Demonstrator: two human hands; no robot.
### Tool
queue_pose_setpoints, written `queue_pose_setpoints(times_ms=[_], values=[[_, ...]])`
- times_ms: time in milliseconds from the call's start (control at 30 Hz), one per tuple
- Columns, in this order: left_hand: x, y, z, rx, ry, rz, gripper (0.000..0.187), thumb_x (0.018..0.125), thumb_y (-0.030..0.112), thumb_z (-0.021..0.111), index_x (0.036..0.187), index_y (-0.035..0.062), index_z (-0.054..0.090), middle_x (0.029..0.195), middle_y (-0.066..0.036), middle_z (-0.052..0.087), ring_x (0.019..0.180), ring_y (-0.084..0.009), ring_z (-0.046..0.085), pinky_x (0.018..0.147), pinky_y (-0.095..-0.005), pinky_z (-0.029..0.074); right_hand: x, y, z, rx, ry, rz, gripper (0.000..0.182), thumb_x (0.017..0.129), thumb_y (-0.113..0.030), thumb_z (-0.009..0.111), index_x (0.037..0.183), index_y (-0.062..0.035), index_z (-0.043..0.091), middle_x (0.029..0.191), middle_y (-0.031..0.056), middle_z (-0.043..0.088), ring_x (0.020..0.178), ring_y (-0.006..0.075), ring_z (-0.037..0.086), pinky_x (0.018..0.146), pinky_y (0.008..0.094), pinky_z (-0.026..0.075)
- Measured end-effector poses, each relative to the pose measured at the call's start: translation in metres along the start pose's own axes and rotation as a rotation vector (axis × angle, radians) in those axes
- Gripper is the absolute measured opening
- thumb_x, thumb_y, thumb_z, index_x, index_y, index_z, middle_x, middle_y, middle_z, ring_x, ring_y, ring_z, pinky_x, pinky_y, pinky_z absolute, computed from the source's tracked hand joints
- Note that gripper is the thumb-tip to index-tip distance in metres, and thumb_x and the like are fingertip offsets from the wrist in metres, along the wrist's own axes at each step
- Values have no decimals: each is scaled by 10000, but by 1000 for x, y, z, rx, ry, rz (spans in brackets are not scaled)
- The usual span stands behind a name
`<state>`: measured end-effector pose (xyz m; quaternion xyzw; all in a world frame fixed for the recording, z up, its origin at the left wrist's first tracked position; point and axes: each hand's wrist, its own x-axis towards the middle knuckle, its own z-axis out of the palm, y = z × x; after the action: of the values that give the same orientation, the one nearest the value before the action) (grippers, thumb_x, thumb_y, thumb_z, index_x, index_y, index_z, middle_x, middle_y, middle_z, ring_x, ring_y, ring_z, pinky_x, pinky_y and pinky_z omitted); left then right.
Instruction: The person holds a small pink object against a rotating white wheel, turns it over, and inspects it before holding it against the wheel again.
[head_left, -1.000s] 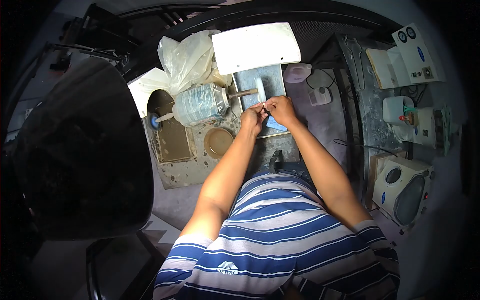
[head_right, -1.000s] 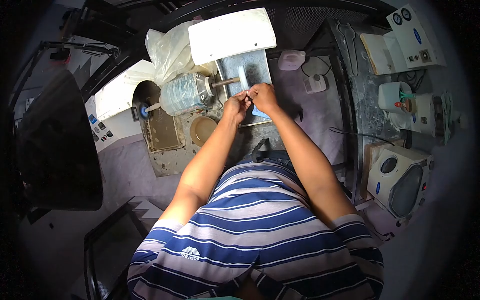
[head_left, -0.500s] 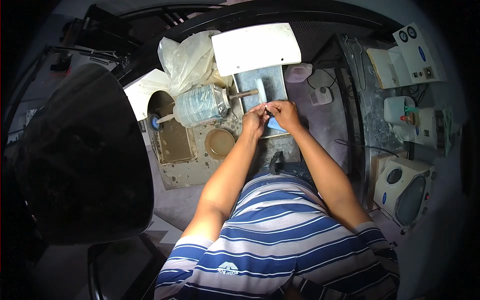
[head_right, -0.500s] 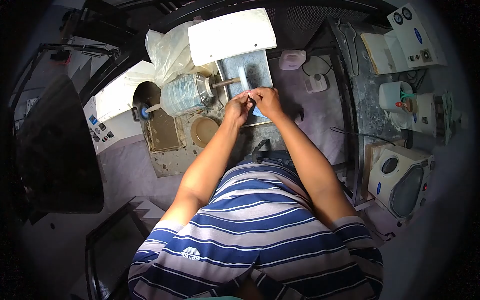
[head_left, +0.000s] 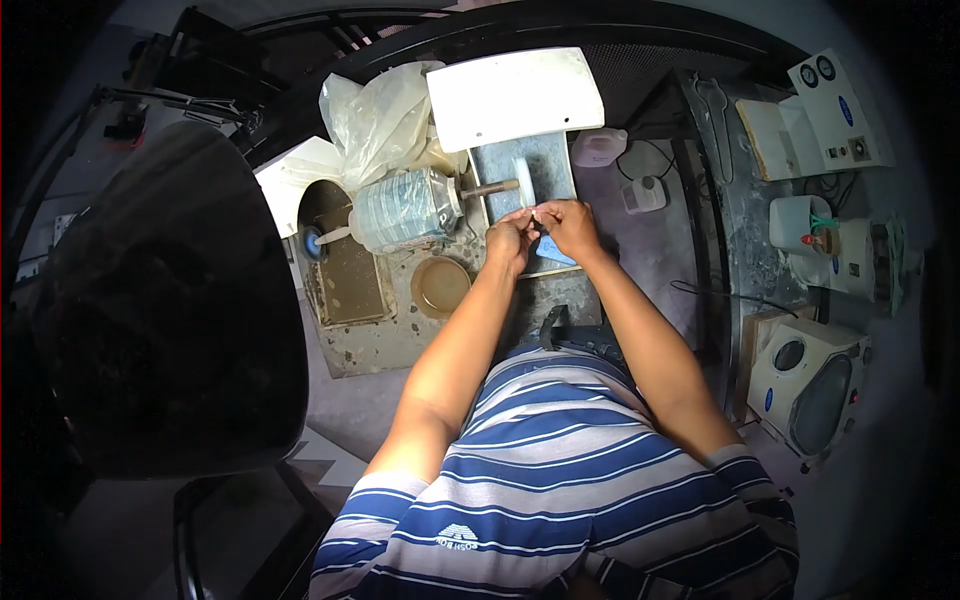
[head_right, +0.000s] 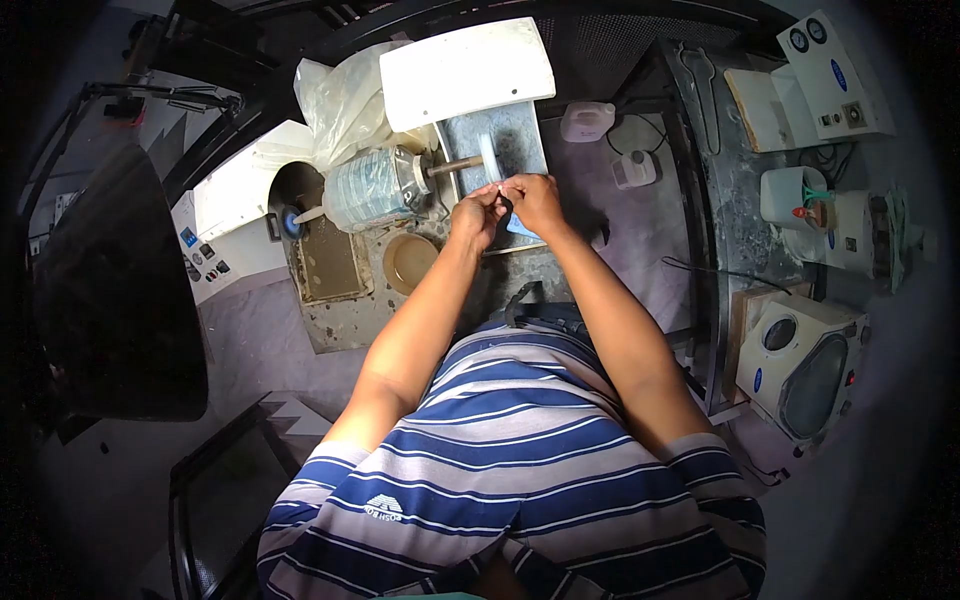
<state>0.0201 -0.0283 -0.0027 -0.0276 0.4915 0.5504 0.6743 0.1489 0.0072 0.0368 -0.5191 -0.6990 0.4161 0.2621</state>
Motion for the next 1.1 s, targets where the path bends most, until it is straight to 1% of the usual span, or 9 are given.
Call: queue_pose_setpoints(times_ms=[167, 300, 367, 433, 567, 633, 767, 967, 1100], values=[[6, 1, 0, -17, 71, -21, 97, 906, 50, 525, 936, -10, 596, 793, -61, 622, 617, -129, 550, 556, -243, 484, 6, 12, 11, 4, 33, -9, 95, 805, -48, 657, 868, 19, 683, 778, 129, 697, 670, 140, 667, 630, 265, 505], [-10, 7, -3, -4, -71, -33, 117, 901, 44, 536, 965, -28, 601, 794, -54, 628, 626, -122, 556, 548, -238, 486, -10, -14, -5, 91, 21, -5, 114, 805, -45, 660, 896, 21, 682, 781, 125, 695, 678, 138, 662, 625, 256, 500], [-46, 22, 19, 44, -92, 85, 120, 881, 38, 580, 958, -39, 631, 802, -67, 644, 614, -107, 562, 523, -232, 490, -17, -34, -19, 138, 25, -7, 119, 808, -41, 657, 907, 20, 681, 783, 119, 692, 682, 138, 660, 623, 252, 499], [-69, 31, 27, 42, -131, 127, 127, 875, 29, 590, 954, -55, 642, 813, -78, 653, 617, -109, 562, 533, -228, 482, -27, -56, -34, 164, 105, -160, 124, 811, -21, 647, 921, 28, 675, 797, 116, 679, 688, 145, 653, 612, 254, 492], [-113, 54, 45, 98, -269, 351, 145, 867, 30, 607, 964, -71, 647, 857, -96, 667, 643, -122, 574, 562, -234, 473, -42, -107, -63, 129, 171, -364, 122, 801, 2, 648, 914, 48, 656, 809, 139, 662, 689, 198, 651, 603, 277, 488], [-132, 63, 52, 176, -323, 482, 121, 872, 16, 588, 953, -51, 648, 877, -104, 656, 743, -150, 592, 605, -275, 486, -50, -128, -74, 108, 189, -409, 123, 798, 5, 652, 914, 46, 656, 808, 140, 661, 692, 213, 652, 605, 278, 490], [-162, 74, 58, 214, -415, 639, 105, 851, -1, 611, 937, -40, 658, 956, -130, 638, 768, -158, 589, 617, -270, 486, -66, -161, -91, 73, 222, -512, 127, 786, 20, 662, 912, 39, 659, 808, 136, 662, 698, 233, 654, 608, 281, 495], [-198, 83, 65, 193, -479, 706, 112, 837, -23, 612, 937, -43, 659, 971, -123, 592, 767, -153, 580, 623, -264, 484, -85, -185, -104, 65, 211, -555, 130, 784, 13, 659, 914, 17, 665, 809, 130, 660, 708, 239, 655, 609, 292, 511], [-215, 84, 65, 236, -488, 734, 116, 837, -28, 605, 938, -47, 659, 946, -128, 585, 755, -161, 571, 625, -265, 478, -98, -199, -112, 130, 155, -513, 121, 788, 7, 665, 909, 20, 663, 795, 121, 660, 666, 191, 643, 587, 265, 497]])
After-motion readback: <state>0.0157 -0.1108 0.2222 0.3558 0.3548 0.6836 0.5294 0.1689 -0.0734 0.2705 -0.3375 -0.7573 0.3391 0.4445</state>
